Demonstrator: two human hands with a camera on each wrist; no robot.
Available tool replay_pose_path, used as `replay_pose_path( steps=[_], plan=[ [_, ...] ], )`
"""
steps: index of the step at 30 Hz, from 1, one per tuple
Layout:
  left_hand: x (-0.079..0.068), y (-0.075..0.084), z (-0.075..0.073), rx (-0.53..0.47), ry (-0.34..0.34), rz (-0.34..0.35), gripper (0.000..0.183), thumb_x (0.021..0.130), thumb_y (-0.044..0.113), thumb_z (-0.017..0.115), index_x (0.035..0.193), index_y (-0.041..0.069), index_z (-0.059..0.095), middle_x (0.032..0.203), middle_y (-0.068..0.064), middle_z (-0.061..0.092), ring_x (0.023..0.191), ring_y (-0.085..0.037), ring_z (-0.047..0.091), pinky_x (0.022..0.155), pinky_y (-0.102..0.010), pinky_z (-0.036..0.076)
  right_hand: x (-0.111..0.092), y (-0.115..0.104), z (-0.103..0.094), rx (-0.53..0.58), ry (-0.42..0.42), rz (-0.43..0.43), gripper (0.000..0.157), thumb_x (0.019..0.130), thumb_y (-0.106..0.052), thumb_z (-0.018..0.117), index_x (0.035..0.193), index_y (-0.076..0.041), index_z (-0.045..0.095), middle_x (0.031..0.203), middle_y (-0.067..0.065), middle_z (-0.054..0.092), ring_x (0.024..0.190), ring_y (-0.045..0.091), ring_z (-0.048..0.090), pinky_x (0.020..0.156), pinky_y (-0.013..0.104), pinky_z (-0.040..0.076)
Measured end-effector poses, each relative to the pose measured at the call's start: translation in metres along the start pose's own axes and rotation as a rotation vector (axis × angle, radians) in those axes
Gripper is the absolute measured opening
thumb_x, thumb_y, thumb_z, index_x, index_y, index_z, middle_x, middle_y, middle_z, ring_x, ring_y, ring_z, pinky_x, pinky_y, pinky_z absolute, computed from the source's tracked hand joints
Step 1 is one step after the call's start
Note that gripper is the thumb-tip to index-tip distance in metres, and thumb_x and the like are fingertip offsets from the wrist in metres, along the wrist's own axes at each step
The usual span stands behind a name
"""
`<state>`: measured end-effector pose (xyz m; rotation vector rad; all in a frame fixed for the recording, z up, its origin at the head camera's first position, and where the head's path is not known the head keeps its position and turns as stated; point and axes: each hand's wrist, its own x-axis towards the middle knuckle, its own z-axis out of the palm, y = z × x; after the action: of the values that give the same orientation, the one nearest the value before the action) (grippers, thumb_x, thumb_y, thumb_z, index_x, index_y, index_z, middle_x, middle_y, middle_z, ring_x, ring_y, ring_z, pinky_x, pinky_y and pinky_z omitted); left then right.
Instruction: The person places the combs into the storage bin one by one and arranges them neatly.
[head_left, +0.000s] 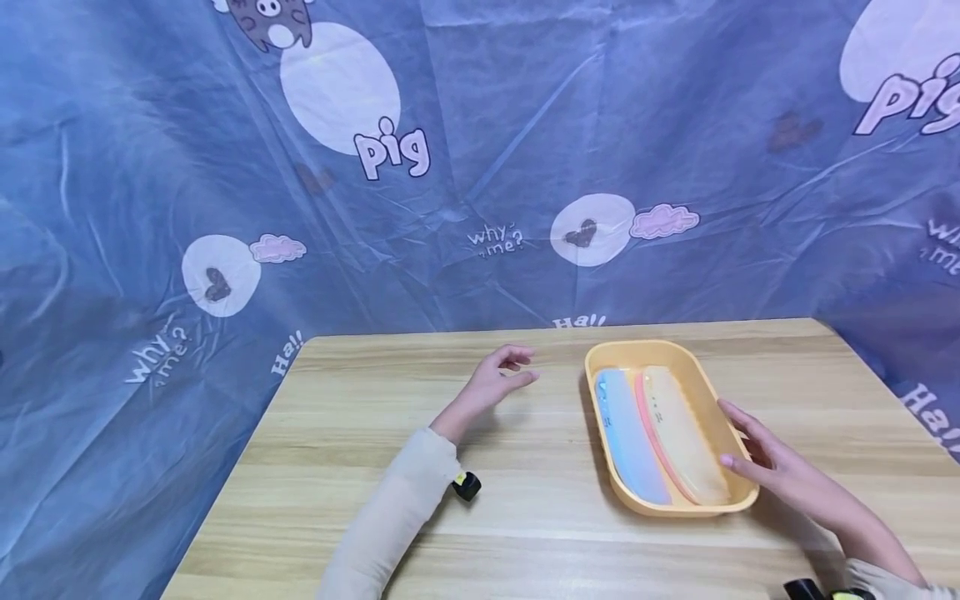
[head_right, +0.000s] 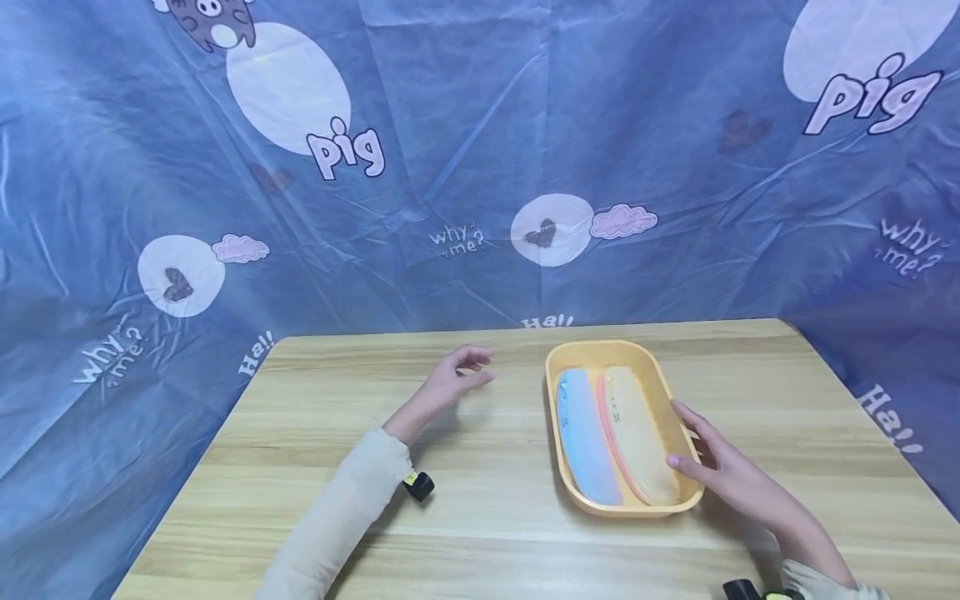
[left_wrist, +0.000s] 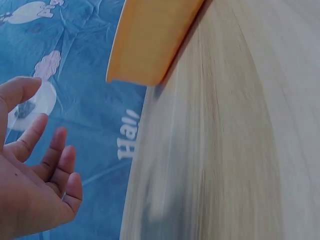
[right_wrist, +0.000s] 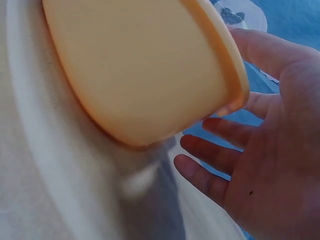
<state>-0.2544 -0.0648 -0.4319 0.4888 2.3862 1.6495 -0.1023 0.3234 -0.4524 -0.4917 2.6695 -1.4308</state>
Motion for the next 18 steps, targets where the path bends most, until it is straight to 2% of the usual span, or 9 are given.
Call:
replay_pose_path(
  steps=[6,8,10,13,14,18],
  plan=[
    [-0.010,-0.008,-0.022,-0.007,0.043,-0.031,0.039,0.090,0.024,0.067,0.126,0.009,0.059,0.124,-0.007,0.060,0.110,-0.022,0.052,0.088,-0.034,0.048,0.010,0.002,-0.005,-0.034,0.035,-0.045,0.073,0.095,-0.002,0.054,0.154,-0.004,0.011,0.138,-0.033,0.022,0.114,-0.027,0.032,0.082,0.003,0.040],
    [-0.014,-0.009,-0.030,-0.006,0.055,-0.038,0.038,0.090,0.025,0.068,0.124,0.011,0.059,0.125,-0.008,0.059,0.110,-0.022,0.052,0.088,-0.034,0.048,0.014,0.001,-0.006,-0.046,0.049,-0.037,0.073,0.095,-0.003,0.055,0.154,-0.003,0.011,0.147,-0.021,0.025,0.113,-0.028,0.030,0.082,0.002,0.039],
    [-0.018,-0.010,-0.036,-0.001,0.068,-0.040,0.036,0.090,0.025,0.068,0.123,0.013,0.060,0.125,-0.009,0.059,0.110,-0.022,0.052,0.087,-0.034,0.048,0.016,0.000,-0.009,-0.067,0.061,-0.022,0.073,0.096,-0.006,0.055,0.154,-0.003,0.011,0.154,-0.001,0.026,0.114,-0.029,0.028,0.083,0.000,0.035],
    [-0.023,-0.011,-0.045,0.009,0.086,-0.040,0.034,0.090,0.024,0.068,0.121,0.013,0.061,0.125,-0.009,0.059,0.109,-0.022,0.052,0.087,-0.033,0.047,0.019,-0.003,-0.012,-0.085,0.073,-0.005,0.074,0.097,-0.008,0.055,0.154,-0.004,0.009,0.154,0.029,0.019,0.115,-0.030,0.023,0.085,-0.002,0.029],
    [-0.025,-0.012,-0.048,0.015,0.093,-0.038,0.033,0.089,0.023,0.068,0.120,0.012,0.061,0.124,-0.009,0.060,0.108,-0.022,0.053,0.087,-0.032,0.047,0.020,-0.005,-0.013,-0.092,0.080,-0.003,0.073,0.097,-0.009,0.055,0.154,-0.004,0.009,0.153,0.034,0.017,0.116,-0.031,0.021,0.085,-0.002,0.026],
    [-0.033,-0.015,-0.059,0.044,0.135,-0.025,0.033,0.089,0.022,0.068,0.118,0.008,0.062,0.122,-0.011,0.061,0.107,-0.022,0.053,0.086,-0.029,0.042,0.024,-0.010,-0.015,-0.110,0.092,-0.013,0.074,0.097,-0.009,0.055,0.154,-0.003,0.009,0.153,0.036,0.014,0.117,-0.031,0.015,0.085,-0.003,0.021]
  ],
)
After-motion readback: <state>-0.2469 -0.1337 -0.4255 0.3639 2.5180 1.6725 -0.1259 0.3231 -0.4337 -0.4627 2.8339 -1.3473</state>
